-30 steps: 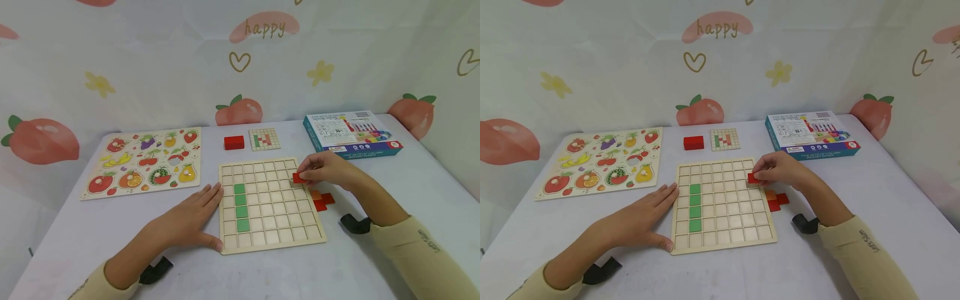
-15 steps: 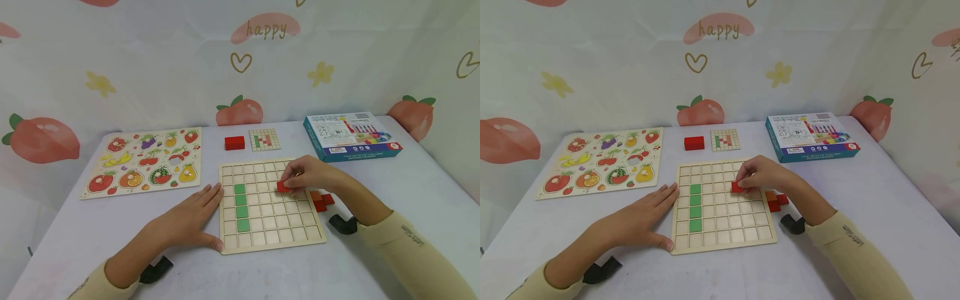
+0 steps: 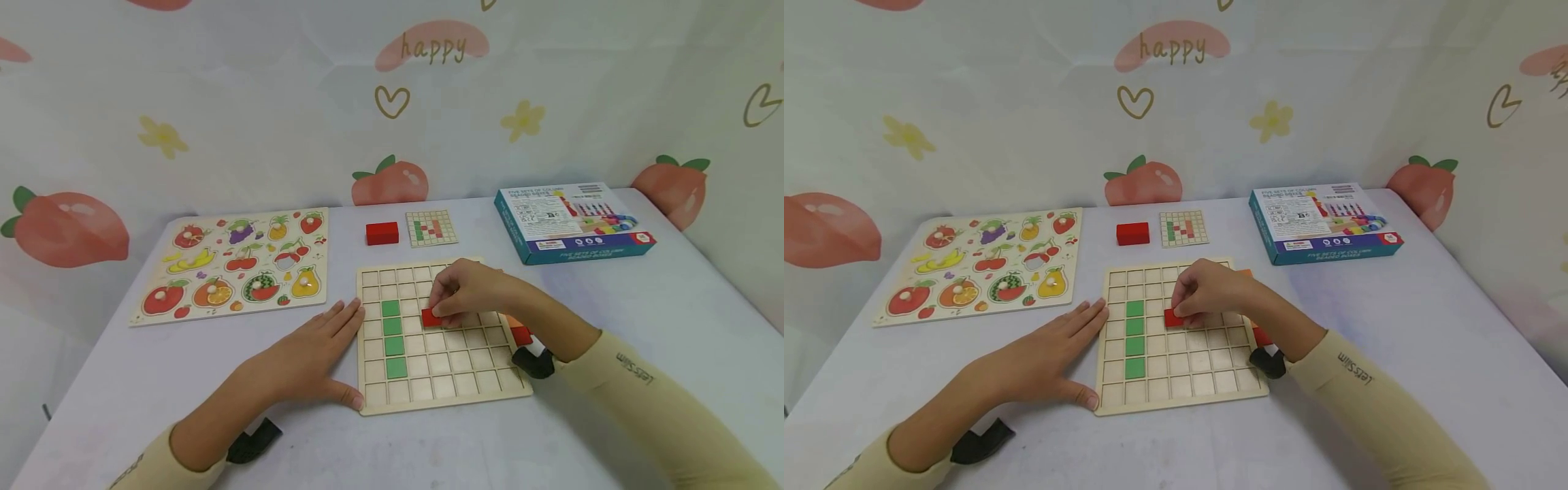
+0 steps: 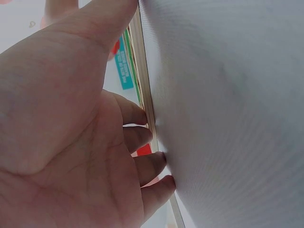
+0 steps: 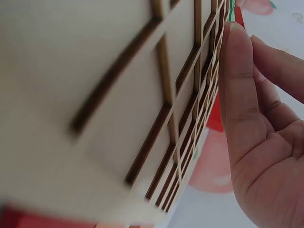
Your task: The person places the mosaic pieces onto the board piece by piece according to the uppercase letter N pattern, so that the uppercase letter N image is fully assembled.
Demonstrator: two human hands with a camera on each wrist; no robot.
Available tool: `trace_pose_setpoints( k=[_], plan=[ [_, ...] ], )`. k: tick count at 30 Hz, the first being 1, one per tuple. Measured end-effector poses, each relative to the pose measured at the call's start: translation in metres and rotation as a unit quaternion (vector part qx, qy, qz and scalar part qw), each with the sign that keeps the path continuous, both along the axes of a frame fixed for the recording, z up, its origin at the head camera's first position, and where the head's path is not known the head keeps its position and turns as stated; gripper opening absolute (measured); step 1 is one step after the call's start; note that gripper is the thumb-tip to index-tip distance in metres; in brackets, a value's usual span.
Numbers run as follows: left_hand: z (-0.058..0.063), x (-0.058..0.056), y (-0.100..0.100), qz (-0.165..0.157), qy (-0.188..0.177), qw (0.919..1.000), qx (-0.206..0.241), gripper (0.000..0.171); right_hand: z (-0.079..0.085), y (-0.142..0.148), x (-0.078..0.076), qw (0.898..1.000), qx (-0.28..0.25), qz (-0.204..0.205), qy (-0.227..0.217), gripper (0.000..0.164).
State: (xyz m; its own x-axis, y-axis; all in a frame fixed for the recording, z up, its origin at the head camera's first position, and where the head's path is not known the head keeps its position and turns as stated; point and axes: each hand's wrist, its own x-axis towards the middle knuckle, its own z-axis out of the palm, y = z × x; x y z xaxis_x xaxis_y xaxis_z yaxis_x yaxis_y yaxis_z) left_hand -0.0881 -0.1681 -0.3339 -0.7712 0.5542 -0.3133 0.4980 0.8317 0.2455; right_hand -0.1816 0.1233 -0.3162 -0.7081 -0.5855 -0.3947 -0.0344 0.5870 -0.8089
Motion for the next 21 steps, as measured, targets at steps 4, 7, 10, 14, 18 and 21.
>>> trace_pose_setpoints(
  k=[4, 7, 10, 14, 18, 21],
  plan=[
    [-0.001, 0.0, 0.0, 0.001, -0.001, 1.0, -0.001, 0.13, -0.001, -0.011, 0.0, 1.0, 0.001, 0.001, 0.0, 0.004],
    [-0.001, 0.0, 0.0, 0.002, -0.002, 1.0, -0.004, 0.13, -0.002, -0.017, 0.001, 1.0, -0.004, 0.001, -0.006, 0.004],
    [0.0, -0.001, 0.001, 0.004, -0.004, 1.0, -0.006, 0.13, -0.002, -0.024, 0.003, 1.0, -0.005, 0.001, -0.017, 0.004],
    [0.0, -0.001, 0.001, 0.007, -0.007, 0.9999, -0.005, 0.13, -0.002, -0.031, 0.005, 1.0, 0.01, 0.002, -0.018, 0.006],
    [0.0, 0.0, 0.0, 0.007, -0.007, 0.9999, -0.004, 0.13, -0.004, -0.034, 0.005, 1.0, 0.024, -0.001, -0.017, 0.006],
    [0.0, 0.0, 0.0, 0.007, -0.008, 0.9999, -0.003, 0.13, -0.005, -0.034, 0.004, 0.999, 0.029, 0.0, -0.016, 0.005]
  ],
)
